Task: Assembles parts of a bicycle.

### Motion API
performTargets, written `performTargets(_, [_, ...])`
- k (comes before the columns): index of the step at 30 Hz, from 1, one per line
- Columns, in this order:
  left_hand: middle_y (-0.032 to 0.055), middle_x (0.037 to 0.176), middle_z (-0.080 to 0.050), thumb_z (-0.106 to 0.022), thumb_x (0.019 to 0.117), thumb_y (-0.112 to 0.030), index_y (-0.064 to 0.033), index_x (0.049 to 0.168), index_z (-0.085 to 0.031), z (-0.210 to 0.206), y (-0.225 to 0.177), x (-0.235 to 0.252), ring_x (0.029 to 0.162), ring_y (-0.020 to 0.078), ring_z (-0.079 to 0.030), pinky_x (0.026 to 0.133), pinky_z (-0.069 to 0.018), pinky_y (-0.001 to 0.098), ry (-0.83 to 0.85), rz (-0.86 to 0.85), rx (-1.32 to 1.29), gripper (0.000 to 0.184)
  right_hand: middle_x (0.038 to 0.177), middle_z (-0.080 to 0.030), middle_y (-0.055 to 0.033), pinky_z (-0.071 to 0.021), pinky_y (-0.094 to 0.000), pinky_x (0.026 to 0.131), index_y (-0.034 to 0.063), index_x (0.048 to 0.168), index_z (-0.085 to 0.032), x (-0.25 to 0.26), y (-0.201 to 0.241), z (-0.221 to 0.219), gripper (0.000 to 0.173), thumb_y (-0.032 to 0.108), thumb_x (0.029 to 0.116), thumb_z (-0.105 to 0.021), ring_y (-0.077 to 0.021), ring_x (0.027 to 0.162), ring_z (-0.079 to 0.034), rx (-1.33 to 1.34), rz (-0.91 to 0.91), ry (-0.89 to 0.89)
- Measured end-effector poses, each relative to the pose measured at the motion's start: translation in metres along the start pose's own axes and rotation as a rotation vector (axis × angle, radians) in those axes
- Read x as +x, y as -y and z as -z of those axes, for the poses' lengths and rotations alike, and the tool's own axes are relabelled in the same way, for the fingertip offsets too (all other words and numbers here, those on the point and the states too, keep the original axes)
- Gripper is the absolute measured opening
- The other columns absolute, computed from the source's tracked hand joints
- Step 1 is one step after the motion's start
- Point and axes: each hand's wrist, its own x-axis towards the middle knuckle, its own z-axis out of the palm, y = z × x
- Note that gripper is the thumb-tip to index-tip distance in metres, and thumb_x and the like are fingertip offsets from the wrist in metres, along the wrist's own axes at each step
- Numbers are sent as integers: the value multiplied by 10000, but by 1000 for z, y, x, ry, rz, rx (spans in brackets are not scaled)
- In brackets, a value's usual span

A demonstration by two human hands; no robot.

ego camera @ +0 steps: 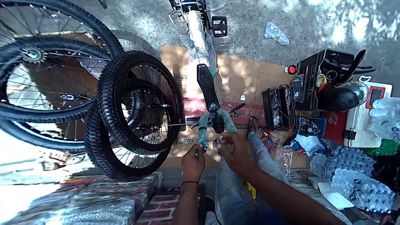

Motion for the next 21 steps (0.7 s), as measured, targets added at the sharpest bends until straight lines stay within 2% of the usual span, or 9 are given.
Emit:
performTargets(3, [147, 886, -722, -407, 1085, -294, -36, 975, -730, 20, 3, 11, 885, 350, -706, 819, -524, 636, 89, -240, 227, 427, 1120, -685, -61, -593, -370, 766, 89, 1374, -602, -26, 5, -47, 506, 358, 962, -719, -160, 908, -667, 80, -194, -6])
performTargets(5, [161, 912, -720, -377, 1079, -313, -25, 996, -730, 24, 7, 16, 920, 352, -703, 871, -524, 620, 104, -305, 249, 464, 1149, -686, -68, -612, -350, 726, 98, 1436, -554, -34, 5, -72, 534, 375, 995, -675, -146, 840, -686, 162, -329, 19])
performTargets(7, [146, 904, -707, -347, 1079, -360, -28, 993, -717, 20, 14, 16, 905, 325, -699, 843, -538, 586, 64, -330, 227, 505, 1142, -680, -90, -617, -347, 717, 102, 1437, -572, -37, 0, -90, 481, 308, 1011, -662, -158, 813, -688, 327, -408, -5])
performTargets(9, [150, 985, -700, -399, 1066, -346, -15, 1031, -711, 13, 17, 14, 968, 317, -684, 878, -540, 564, 14, -313, 166, 456, 1081, -700, -113, -613, -340, 697, 69, 1343, -652, -32, -7, -97, 368, 198, 999, -678, -170, 789, -691, 528, -458, -64])
performTargets(11, [179, 1119, -670, -513, 1015, -295, 16, 1152, -655, 8, 19, 13, 1051, 322, -661, 928, -530, 560, -16, -258, 61, 369, 1024, -698, -108, -597, -321, 685, 44, 1247, -716, -26, -14, -97, 310, 144, 954, -734, -158, 754, -669, 641, -482, -102])
performTargets(14, [166, 1299, -614, -611, 986, -282, -32, 1439, -478, 3, 29, 18, 1136, 274, -641, 966, -544, 499, -42, -241, -79, 534, 958, -703, -119, -604, -309, 635, -14, 1092, -744, -18, -25, -92, 190, 44, 911, -752, -155, 698, -665, 803, -431, -90])
performTargets(15, [168, 1394, -571, -613, 987, -283, -56, 1493, -456, 4, 31, 21, 1189, 272, -623, 985, -541, 482, -32, -269, -82, 577, 902, -704, -118, -588, -297, 600, -29, 1014, -737, -15, -25, -91, 115, -2, 903, -741, -147, 662, -650, 876, -422, -92])
performTargets(18, [131, 1485, -549, -586, 1025, -253, -75, 1407, -609, 9, 34, 28, 1290, 234, -591, 1045, -521, 435, 13, -405, -58, 422, 828, -718, -104, -583, -285, 573, -27, 961, -714, -12, -21, -90, 35, -19, 936, -692, -136, 644, -668, 1012, -510, -82])
performTargets(21, [88, 1513, -546, -415, 1076, -284, -65, 1361, -647, 12, 33, 35, 1427, 210, -486, 1180, -417, 440, 128, -434, -156, 428, 859, -699, -103, -576, -300, 585, -9, 1032, -710, -11, -29, -97, 119, 91, 1004, -652, -154, 687, -667, 936, -700, -137])
